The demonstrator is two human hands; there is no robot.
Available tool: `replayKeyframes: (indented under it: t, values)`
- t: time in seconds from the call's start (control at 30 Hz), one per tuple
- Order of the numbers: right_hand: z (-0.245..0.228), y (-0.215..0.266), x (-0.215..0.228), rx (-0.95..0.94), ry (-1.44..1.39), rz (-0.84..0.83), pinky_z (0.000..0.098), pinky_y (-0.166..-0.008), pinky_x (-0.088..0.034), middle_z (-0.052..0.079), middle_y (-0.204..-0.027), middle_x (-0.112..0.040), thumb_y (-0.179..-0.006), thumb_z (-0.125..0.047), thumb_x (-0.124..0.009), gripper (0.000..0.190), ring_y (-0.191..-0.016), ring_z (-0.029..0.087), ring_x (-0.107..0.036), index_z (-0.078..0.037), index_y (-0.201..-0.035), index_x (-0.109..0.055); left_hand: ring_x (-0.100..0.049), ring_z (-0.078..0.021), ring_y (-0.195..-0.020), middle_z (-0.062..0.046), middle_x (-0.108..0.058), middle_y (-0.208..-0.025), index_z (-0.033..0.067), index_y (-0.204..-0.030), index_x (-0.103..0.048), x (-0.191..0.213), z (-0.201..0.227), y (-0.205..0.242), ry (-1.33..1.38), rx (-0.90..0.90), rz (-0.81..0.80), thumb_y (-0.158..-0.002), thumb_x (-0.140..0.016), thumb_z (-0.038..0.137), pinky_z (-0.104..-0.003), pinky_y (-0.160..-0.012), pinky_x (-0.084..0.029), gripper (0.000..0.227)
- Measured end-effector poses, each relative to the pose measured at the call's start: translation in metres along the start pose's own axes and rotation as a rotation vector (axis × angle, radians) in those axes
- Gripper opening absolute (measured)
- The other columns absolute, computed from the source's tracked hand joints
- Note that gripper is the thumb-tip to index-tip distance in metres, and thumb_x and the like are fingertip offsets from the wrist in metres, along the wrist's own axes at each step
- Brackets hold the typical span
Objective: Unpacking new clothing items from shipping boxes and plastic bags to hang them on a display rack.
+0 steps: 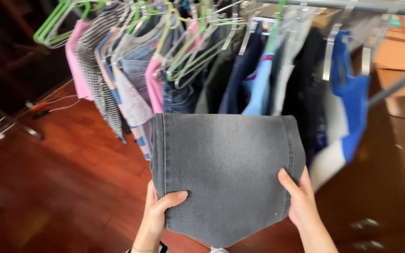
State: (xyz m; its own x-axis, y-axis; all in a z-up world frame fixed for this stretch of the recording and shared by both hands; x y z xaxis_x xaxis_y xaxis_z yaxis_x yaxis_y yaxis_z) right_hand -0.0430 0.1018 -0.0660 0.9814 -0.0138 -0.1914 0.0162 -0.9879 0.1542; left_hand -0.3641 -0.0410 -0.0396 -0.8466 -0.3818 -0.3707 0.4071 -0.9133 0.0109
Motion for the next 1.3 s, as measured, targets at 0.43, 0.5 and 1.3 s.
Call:
replayKeyframes:
  t: [0.43, 0.5, 1.3]
  values:
    - [0.076, -0.110, -0.173, -0.062, -0.045, -0.358, 0.0465, -0.114, -0.048, 0.015, -0.144, -0.064, -0.077, 0.007, -0.071, 0.086, -0.134, 0.031, -0.060, -0.008, -0.158, -0.045, -0.076, -0.0239, -0.111, -0.012, -0.084, -0.116, -0.0011, -0.119, -0.078, 0.120, 0.060, -0.034, -0.266, 0.336, 0.594, -0.083, -0.078, 0.022, -0.036, -0.100, -0.057, 0.043]
    - [0.077, -0.118, -0.197, -0.022, -0.031, -0.432, 0.0507, -0.113, -0.051, 0.020, -0.140, -0.067, -0.075, 0.008, -0.074, 0.083, -0.132, 0.034, -0.064, -0.004, -0.154, -0.049, -0.077, -0.0240, -0.098, -0.013, -0.085, -0.101, -0.0049, -0.104, -0.079, 0.143, 0.042, -0.041, -0.277, 0.223, 0.608, -0.081, -0.084, 0.017, -0.036, -0.092, -0.060, 0.032]
    - [0.233, -0.063, -0.279, -0.797, -0.123, -0.189, 0.0421, -0.078, -0.053, 0.012, -0.094, -0.075, -0.079, -0.016, -0.073, 0.024, -0.082, 0.036, -0.069, -0.006, -0.100, -0.077, -0.022, -0.0182, -0.168, -0.005, -0.024, -0.181, 0.0177, -0.156, -0.045, 0.250, 0.055, -0.053, -0.503, -0.083, 0.631, -0.066, -0.087, 0.016, -0.041, -0.129, -0.025, 0.099]
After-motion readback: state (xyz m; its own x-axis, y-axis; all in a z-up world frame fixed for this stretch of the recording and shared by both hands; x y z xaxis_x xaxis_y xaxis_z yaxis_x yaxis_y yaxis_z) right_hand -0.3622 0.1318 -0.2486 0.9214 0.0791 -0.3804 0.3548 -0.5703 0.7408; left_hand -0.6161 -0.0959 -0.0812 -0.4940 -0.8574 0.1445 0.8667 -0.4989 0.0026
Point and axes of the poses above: each hand's wrist, its own y-axis away from the middle knuckle, its own x-axis out of the back of the hand, z = x × y, the point moved 9 cm from there along -y, towards the middle knuckle
